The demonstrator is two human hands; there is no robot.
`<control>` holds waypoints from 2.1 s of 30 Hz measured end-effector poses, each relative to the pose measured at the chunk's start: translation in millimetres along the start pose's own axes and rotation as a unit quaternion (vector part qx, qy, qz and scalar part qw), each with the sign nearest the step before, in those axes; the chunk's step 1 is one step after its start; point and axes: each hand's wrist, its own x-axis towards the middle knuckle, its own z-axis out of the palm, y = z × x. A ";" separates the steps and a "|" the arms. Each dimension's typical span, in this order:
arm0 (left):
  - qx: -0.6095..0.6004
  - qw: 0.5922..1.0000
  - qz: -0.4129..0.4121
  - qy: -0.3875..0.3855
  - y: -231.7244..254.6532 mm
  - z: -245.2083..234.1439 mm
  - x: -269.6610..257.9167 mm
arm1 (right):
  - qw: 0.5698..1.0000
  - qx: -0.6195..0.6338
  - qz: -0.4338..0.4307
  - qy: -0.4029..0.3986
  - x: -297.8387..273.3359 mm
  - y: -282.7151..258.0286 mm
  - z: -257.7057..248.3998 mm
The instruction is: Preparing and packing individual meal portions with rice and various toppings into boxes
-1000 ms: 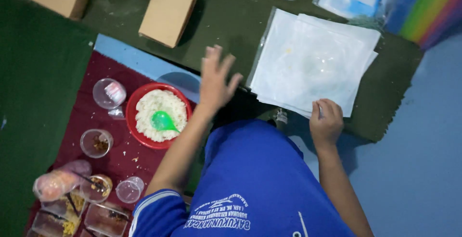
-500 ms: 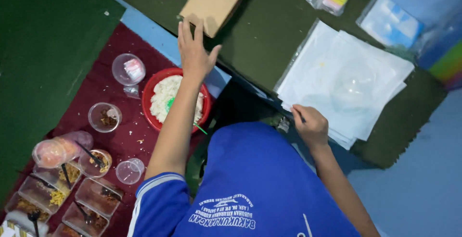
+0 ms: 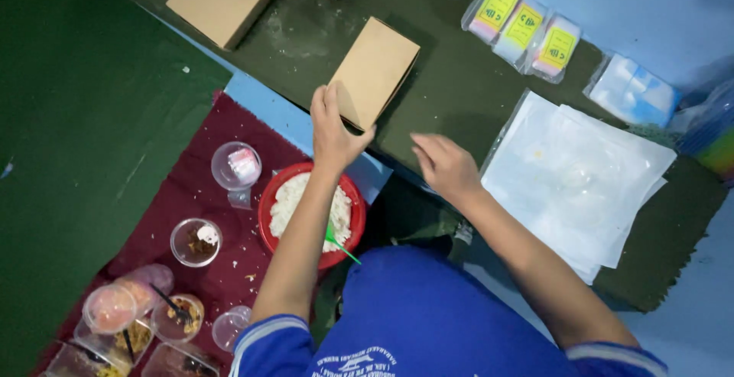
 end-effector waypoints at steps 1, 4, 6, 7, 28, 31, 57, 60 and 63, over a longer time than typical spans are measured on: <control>-0.003 1.000 0.002 -0.002 -2.9 1.3 -1.0 | 1.000 -0.003 0.003 0.001 21.5 -6.9 7.7; -0.020 1.000 -0.011 0.002 -13.4 8.4 -4.8 | 0.994 0.002 -0.092 -0.058 75.2 -16.5 33.9; -0.053 0.998 0.002 0.020 -25.6 14.5 -10.1 | 0.976 -0.048 -0.131 -0.169 96.7 -12.0 59.2; -0.055 0.998 -0.003 0.020 -22.9 14.5 -8.0 | 0.975 -0.048 -0.131 -0.173 106.5 -6.6 62.4; -0.027 0.999 -0.027 -0.008 -11.6 -9.0 1.7 | 0.933 -0.168 -0.004 -0.318 144.7 26.9 54.1; -0.025 0.990 -0.072 -0.115 -25.7 -23.3 -16.7 | 0.950 -0.111 0.026 -0.292 132.9 19.4 39.1; 0.091 0.911 -0.357 0.185 94.0 -142.5 -371.7 | 0.916 0.149 -0.196 -0.317 -77.3 -64.4 52.1; 0.098 0.896 -0.377 0.212 105.0 -145.4 -393.7 | 0.907 0.134 -0.221 -0.332 -81.1 -71.4 58.7; 0.099 0.886 -0.397 0.217 109.0 -145.2 -412.3 | 0.904 0.137 -0.209 -0.348 -87.4 -70.6 67.8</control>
